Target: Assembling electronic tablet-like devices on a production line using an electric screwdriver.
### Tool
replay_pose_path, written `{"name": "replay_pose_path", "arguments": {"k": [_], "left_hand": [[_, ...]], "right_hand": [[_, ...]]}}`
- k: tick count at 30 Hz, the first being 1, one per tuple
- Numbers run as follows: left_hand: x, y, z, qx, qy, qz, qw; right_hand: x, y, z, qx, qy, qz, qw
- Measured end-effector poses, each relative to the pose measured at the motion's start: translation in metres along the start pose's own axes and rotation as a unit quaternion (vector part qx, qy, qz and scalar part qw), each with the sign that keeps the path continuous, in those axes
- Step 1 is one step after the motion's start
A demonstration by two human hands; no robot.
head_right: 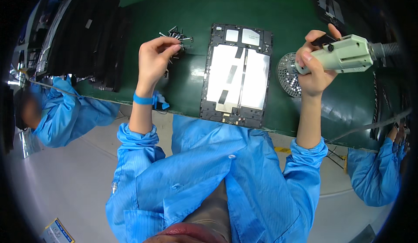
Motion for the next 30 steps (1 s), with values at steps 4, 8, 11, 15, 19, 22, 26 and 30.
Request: {"name": "replay_pose_path", "arguments": {"k": [4, 8, 11, 15, 19, 22, 26, 30], "left_hand": [[-0.001, 0.037, -0.040, 0.078, -0.063, 0.091, 0.991], [0.002, 0.068, -0.070, 0.111, -0.042, 0.060, 0.991], [0.000, 0.079, -0.077, 0.135, -0.038, 0.037, 0.989], [-0.007, 0.080, -0.074, 0.139, 0.020, -0.040, 0.989], [-0.011, 0.081, -0.075, 0.140, 0.042, -0.030, 0.989], [-0.010, 0.077, -0.076, 0.170, 0.027, -0.013, 0.985], [-0.003, 0.080, -0.054, 0.272, -0.070, 0.057, 0.958], [-0.001, 0.083, -0.048, 0.286, -0.075, 0.103, 0.950]], "right_hand": [[-0.001, 0.006, 0.000, -0.007, -0.002, -0.020, 1.000], [-0.001, 0.013, -0.001, -0.010, -0.004, -0.026, 1.000], [0.000, 0.015, -0.002, -0.020, -0.018, -0.062, 0.998], [0.001, 0.020, -0.002, -0.017, -0.023, -0.067, 0.997], [-0.003, 0.027, -0.004, -0.014, -0.024, -0.088, 0.996], [-0.012, 0.039, -0.010, -0.002, -0.020, -0.074, 0.997], [-0.029, 0.075, -0.020, 0.000, -0.015, -0.113, 0.994], [-0.040, 0.118, -0.023, 0.050, 0.004, -0.091, 0.995]]}}
Point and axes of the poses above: each hand's wrist, its own z-axis away from the middle knuckle, its own y-axis out of the palm, x = y × z, the point moved 5 cm from there along -z, towards the middle knuckle, and after that the axes turned 8 degrees about -y, right-handed, at the moved point
